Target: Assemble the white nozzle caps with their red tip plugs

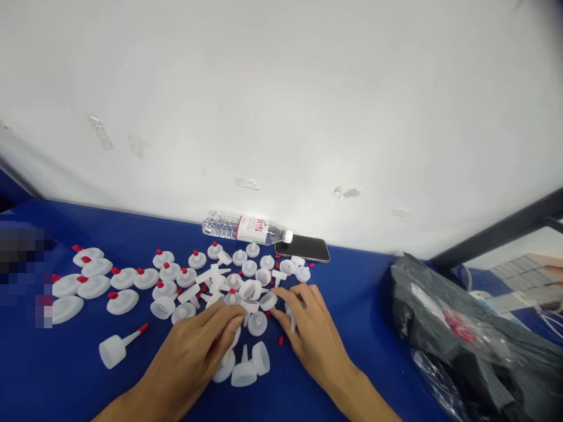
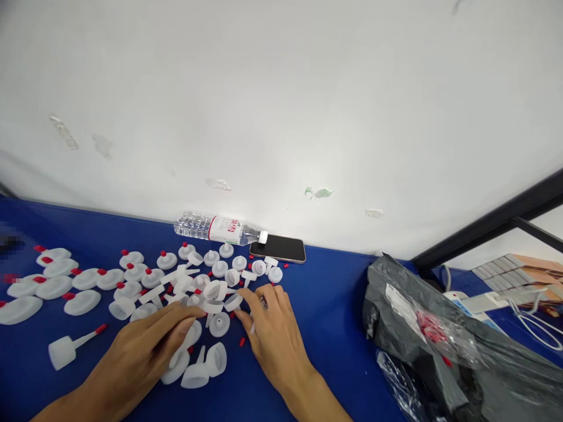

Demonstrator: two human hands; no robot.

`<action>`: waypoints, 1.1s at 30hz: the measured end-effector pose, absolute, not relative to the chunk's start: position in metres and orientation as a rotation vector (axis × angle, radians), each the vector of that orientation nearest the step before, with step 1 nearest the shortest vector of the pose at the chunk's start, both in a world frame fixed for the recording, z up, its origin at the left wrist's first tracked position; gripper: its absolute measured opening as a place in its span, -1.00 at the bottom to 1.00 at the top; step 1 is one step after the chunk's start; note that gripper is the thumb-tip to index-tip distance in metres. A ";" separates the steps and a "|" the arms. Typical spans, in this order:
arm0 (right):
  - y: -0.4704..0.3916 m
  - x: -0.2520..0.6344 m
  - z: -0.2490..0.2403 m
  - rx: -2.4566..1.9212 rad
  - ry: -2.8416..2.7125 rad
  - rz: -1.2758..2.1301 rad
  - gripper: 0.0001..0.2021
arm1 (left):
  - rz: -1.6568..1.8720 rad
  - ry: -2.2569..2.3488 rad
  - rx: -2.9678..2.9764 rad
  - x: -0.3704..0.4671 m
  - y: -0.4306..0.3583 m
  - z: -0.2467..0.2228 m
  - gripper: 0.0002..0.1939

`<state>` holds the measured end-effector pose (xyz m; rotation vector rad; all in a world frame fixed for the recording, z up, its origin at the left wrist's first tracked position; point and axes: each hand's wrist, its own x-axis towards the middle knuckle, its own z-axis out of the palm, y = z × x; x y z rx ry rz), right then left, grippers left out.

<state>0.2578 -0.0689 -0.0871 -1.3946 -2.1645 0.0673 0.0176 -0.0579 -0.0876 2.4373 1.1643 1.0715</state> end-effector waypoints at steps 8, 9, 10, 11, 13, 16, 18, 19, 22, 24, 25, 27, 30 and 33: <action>-0.075 0.263 -0.079 -1.238 -2.130 0.065 -0.70 | 1.105 1.096 2.276 0.017 -0.064 -0.081 -0.68; -0.079 0.260 -0.076 -1.196 -2.155 0.058 -0.68 | 1.125 1.104 2.221 0.018 -0.066 -0.078 -0.69; -0.084 0.256 -0.074 -1.145 -2.190 0.053 -0.61 | 1.146 1.107 2.165 0.019 -0.068 -0.075 -0.70; -0.089 0.251 -0.072 -1.094 -2.237 0.048 -0.54 | 1.161 1.108 2.111 0.021 -0.070 -0.072 -0.71; -0.095 0.241 -0.071 -0.993 -2.369 0.034 -0.49 | 1.162 1.130 1.992 0.025 -0.075 -0.069 -0.70; -0.097 0.230 -0.076 -0.926 -2.508 0.050 -0.64 | 1.133 1.207 1.779 0.030 -0.078 -0.065 -0.60; -0.094 0.229 -0.079 -0.961 -2.470 0.090 -0.71 | 1.090 1.240 1.628 0.031 -0.077 -0.061 -0.52; -0.093 0.229 -0.080 -0.992 -2.420 0.103 -0.73 | 1.066 1.248 1.551 0.031 -0.077 -0.059 -0.50; -0.092 0.232 -0.078 -1.037 -2.317 0.101 -0.72 | 1.066 1.239 1.352 0.031 -0.077 -0.054 -0.45; -0.093 0.232 -0.076 -1.029 -2.309 0.080 -0.67 | 1.130 1.215 1.283 0.031 -0.078 -0.052 -0.44; -0.094 0.232 -0.075 -1.031 -2.315 0.064 -0.62 | 1.166 1.199 1.284 0.030 -0.079 -0.052 -0.44; -0.096 0.231 -0.075 -1.079 -2.334 0.022 -0.50 | 1.219 1.147 1.371 0.027 -0.077 -0.052 -0.47; -0.095 0.233 -0.076 -1.238 -2.378 -0.008 -0.37 | 1.274 1.017 1.741 0.016 -0.068 -0.055 -0.58; -0.091 0.240 -0.074 -1.306 -2.415 -0.015 -0.42 | 1.295 1.154 2.261 -0.001 -0.050 -0.062 -0.70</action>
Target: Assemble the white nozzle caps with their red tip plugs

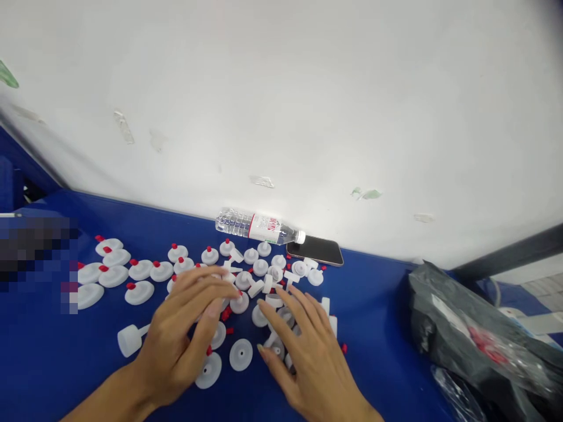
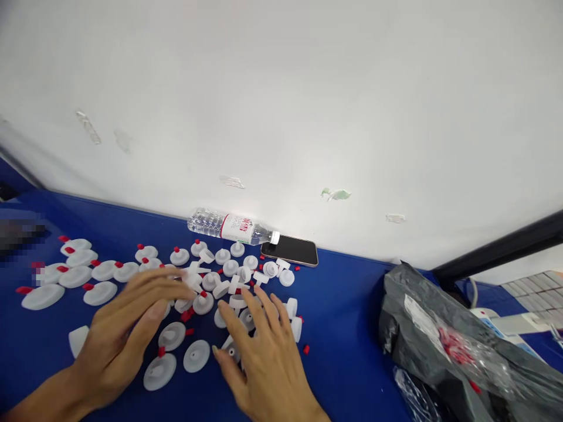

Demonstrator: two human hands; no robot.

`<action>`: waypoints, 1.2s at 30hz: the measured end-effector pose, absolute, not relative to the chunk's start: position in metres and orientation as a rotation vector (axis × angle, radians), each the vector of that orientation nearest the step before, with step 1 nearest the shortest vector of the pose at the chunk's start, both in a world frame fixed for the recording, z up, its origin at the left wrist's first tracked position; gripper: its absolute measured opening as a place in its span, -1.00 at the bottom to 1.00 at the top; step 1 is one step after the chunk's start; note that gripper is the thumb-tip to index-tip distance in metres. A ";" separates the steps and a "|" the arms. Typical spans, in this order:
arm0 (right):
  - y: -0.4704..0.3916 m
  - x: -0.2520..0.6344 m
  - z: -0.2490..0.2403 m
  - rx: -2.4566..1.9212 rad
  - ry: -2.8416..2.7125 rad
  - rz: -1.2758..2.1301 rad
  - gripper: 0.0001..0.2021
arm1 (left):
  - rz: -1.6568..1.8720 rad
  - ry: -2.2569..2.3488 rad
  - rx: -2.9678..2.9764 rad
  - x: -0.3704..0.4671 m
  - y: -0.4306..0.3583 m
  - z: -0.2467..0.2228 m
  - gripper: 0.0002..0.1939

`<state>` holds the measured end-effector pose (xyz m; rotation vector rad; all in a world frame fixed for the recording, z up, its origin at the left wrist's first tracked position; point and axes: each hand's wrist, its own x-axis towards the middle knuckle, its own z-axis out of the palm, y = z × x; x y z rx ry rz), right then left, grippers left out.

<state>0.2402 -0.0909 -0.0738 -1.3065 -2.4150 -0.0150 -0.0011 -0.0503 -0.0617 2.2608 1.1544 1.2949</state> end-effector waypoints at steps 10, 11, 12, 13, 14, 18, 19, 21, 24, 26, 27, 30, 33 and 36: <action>-0.078 0.272 -0.082 -1.563 -2.148 0.176 -0.58 | 0.873 1.654 2.568 -0.012 -0.029 -0.082 -0.68; -0.077 0.271 -0.084 -1.548 -2.110 0.236 -0.66 | 0.888 1.625 2.554 -0.010 -0.030 -0.082 -0.72; -0.076 0.270 -0.085 -1.533 -2.066 0.279 -0.72 | 0.907 1.584 2.548 -0.009 -0.030 -0.081 -0.77; -0.075 0.269 -0.086 -1.516 -2.024 0.316 -0.77 | 0.929 1.537 2.550 -0.007 -0.031 -0.081 -0.81; -0.074 0.268 -0.086 -1.498 -1.985 0.349 -0.81 | 0.962 1.491 2.550 -0.006 -0.031 -0.080 -0.85; -0.071 0.266 -0.086 -1.396 -1.885 0.428 -0.88 | 1.108 1.343 2.479 -0.004 -0.032 -0.080 -0.90; -0.071 0.266 -0.086 -1.373 -1.880 0.429 -0.88 | 1.123 1.330 2.459 -0.004 -0.033 -0.079 -0.89; -0.071 0.267 -0.085 -1.343 -1.891 0.400 -0.85 | 1.134 1.316 2.431 -0.005 -0.033 -0.079 -0.89; -0.077 0.267 -0.079 -1.326 -1.957 0.267 -0.74 | 1.168 1.330 2.419 -0.006 -0.035 -0.077 -0.82; -0.083 0.265 -0.076 -1.310 -2.085 0.194 -0.60 | 1.153 1.356 2.447 -0.006 -0.037 -0.077 -0.78; -0.086 0.264 -0.075 -1.308 -2.163 0.185 -0.53 | 1.120 1.365 2.466 -0.006 -0.037 -0.077 -0.77; -0.089 0.259 -0.076 -1.338 -2.300 0.215 -0.49 | 0.927 1.379 2.502 -0.007 -0.039 -0.078 -0.67; -0.084 0.258 -0.084 -1.362 -2.208 0.228 -0.72 | 0.748 1.384 2.547 -0.010 -0.039 -0.082 -0.57; -0.078 0.261 -0.089 -1.338 -2.126 0.181 -0.81 | 0.725 1.357 2.578 -0.012 -0.037 -0.086 -0.58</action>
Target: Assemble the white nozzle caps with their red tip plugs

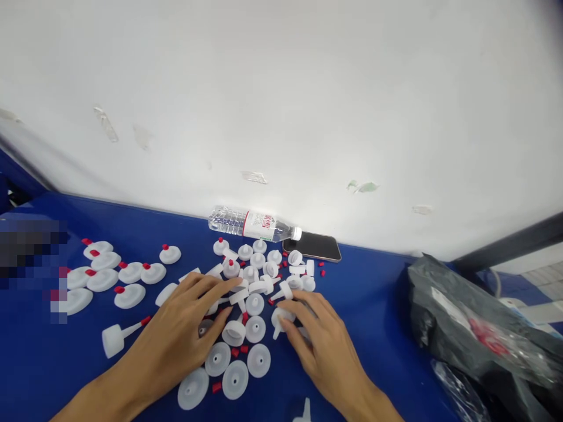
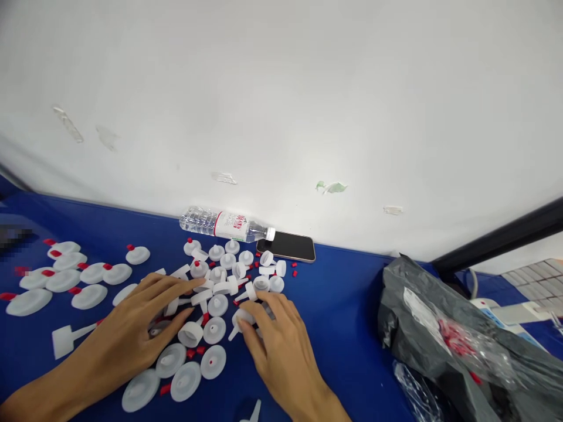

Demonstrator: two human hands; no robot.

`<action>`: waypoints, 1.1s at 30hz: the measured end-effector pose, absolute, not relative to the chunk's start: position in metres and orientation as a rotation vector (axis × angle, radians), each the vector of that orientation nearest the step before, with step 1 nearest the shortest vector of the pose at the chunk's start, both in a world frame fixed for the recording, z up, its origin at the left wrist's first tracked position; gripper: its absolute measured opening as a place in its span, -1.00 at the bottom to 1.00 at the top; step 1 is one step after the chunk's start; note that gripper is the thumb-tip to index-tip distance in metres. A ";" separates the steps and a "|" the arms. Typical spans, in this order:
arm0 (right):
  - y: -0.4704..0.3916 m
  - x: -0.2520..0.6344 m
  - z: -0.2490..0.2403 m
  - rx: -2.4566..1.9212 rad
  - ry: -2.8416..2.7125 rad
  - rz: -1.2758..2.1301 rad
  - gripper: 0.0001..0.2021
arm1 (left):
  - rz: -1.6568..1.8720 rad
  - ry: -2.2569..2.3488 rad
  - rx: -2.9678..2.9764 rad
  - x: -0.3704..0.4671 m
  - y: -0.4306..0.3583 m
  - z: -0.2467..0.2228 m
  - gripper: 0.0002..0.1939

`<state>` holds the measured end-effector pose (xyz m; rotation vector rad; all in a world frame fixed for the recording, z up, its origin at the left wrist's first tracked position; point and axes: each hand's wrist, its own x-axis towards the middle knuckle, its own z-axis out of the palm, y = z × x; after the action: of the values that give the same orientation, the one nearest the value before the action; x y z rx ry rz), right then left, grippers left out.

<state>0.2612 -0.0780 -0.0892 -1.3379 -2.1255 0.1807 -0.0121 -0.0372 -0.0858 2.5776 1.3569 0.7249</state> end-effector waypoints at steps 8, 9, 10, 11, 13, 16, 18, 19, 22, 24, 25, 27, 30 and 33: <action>-0.089 0.258 -0.069 -1.170 -2.316 -0.102 -0.59 | 0.886 1.250 2.498 -0.005 -0.039 -0.086 -0.77; -0.090 0.256 -0.066 -1.117 -2.391 -0.115 -0.58 | 0.896 1.239 2.483 -0.004 -0.041 -0.086 -0.79; -0.090 0.255 -0.064 -1.072 -2.470 -0.122 -0.56 | 0.899 1.225 2.477 -0.003 -0.042 -0.086 -0.81; -0.090 0.253 -0.063 -1.040 -2.544 -0.123 -0.55 | 0.900 1.212 2.474 -0.002 -0.043 -0.085 -0.83; -0.088 0.252 -0.062 -1.006 -2.647 -0.106 -0.54 | 0.903 1.190 2.469 -0.002 -0.044 -0.085 -0.87; -0.086 0.252 -0.064 -1.002 -2.642 -0.048 -0.61 | 0.920 1.162 2.466 -0.001 -0.044 -0.087 -0.91; -0.086 0.252 -0.068 -1.009 -2.567 -0.012 -0.67 | 0.919 1.155 2.463 -0.001 -0.043 -0.087 -0.92; -0.086 0.252 -0.069 -1.014 -2.538 -0.005 -0.68 | 0.915 1.156 2.462 -0.001 -0.043 -0.087 -0.92; -0.087 0.251 -0.070 -1.024 -2.563 -0.019 -0.61 | 0.928 1.155 2.463 0.000 -0.044 -0.087 -0.91; -0.087 0.251 -0.068 -1.028 -2.621 -0.012 -0.55 | 0.954 1.168 2.459 0.001 -0.045 -0.087 -0.91; -0.087 0.251 -0.067 -1.034 -2.642 0.009 -0.53 | 0.958 1.179 2.453 0.002 -0.045 -0.087 -0.92; -0.087 0.251 -0.065 -1.050 -2.655 0.062 -0.55 | 0.952 1.203 2.437 0.003 -0.046 -0.086 -0.94; -0.087 0.251 -0.063 -1.051 -2.643 0.104 -0.58 | 0.973 1.227 2.407 0.002 -0.047 -0.086 -0.98; -0.087 0.251 -0.065 -1.038 -2.618 0.083 -0.61 | 0.985 1.268 2.358 0.002 -0.047 -0.087 -0.96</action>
<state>0.2511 -0.0870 -0.0646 -1.0378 -2.6183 0.0833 0.0016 -0.0471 -0.0874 2.3578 1.2683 0.9847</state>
